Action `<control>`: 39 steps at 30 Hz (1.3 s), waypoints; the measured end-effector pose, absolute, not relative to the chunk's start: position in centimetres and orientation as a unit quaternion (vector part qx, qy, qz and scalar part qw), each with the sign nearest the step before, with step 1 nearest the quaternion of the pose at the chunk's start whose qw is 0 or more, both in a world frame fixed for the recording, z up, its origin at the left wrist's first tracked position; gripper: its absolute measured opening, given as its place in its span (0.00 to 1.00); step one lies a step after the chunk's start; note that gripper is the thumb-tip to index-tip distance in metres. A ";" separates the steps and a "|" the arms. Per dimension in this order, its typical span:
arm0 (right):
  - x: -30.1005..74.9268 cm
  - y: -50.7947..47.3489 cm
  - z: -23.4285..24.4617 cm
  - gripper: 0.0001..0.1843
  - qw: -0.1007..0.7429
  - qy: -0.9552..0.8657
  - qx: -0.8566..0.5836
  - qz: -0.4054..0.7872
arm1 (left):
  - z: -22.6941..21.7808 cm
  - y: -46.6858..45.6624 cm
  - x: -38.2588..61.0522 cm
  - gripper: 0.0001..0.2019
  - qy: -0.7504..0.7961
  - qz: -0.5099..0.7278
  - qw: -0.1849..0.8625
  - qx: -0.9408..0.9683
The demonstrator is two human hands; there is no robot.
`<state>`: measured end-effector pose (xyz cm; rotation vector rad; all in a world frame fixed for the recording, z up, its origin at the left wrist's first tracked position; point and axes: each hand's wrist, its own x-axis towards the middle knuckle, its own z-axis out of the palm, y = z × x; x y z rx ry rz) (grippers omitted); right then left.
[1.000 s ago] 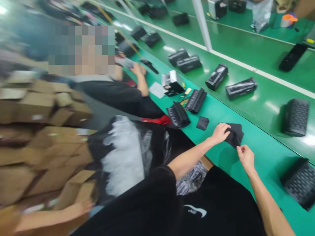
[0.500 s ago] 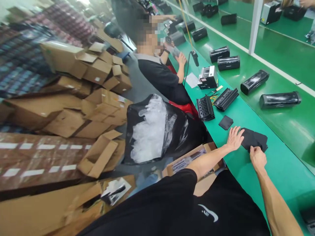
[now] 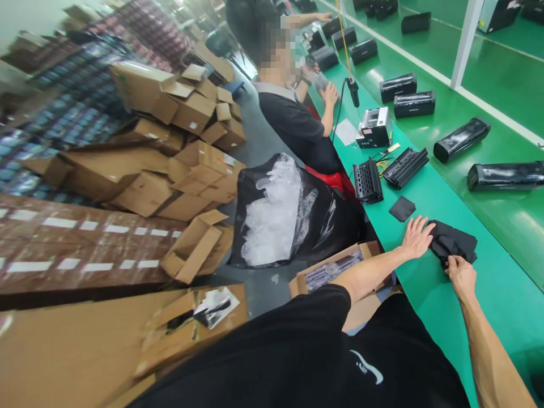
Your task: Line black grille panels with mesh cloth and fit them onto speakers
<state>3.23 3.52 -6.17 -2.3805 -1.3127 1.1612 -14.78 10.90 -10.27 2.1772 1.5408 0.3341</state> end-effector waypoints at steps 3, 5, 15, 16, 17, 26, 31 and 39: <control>3.5 3.7 -6.4 0.20 0.100 -0.435 -0.809 0.382 | -10.4 11.0 -14.7 0.26 0.566 0.130 0.231 0.781; 3.6 3.8 -6.5 0.21 0.105 -0.433 -0.816 0.369 | -10.5 11.0 -14.5 0.27 0.566 0.139 0.231 0.779; 3.2 3.4 -6.5 0.27 0.135 -0.425 -0.818 0.363 | -10.3 11.8 -13.8 0.33 0.569 0.160 0.229 0.773; 3.2 3.3 -6.3 0.27 0.137 -0.421 -0.819 0.365 | -10.3 11.8 -13.8 0.34 0.563 0.156 0.229 0.778; 3.2 3.2 -6.0 0.27 0.141 -0.417 -0.820 0.367 | -10.3 11.9 -13.8 0.34 0.560 0.153 0.229 0.781; 3.2 2.2 -4.9 0.26 0.162 -0.400 -0.833 0.346 | -10.2 11.9 -13.7 0.33 0.571 0.157 0.230 0.772; 1.6 2.8 -5.1 0.26 0.153 -0.387 -0.857 0.304 | -10.1 11.8 -13.9 0.34 0.569 0.147 0.231 0.776; -0.7 3.5 -5.8 0.15 0.124 -0.383 -0.868 0.292 | -9.8 11.2 -14.1 0.36 0.568 0.143 0.223 0.779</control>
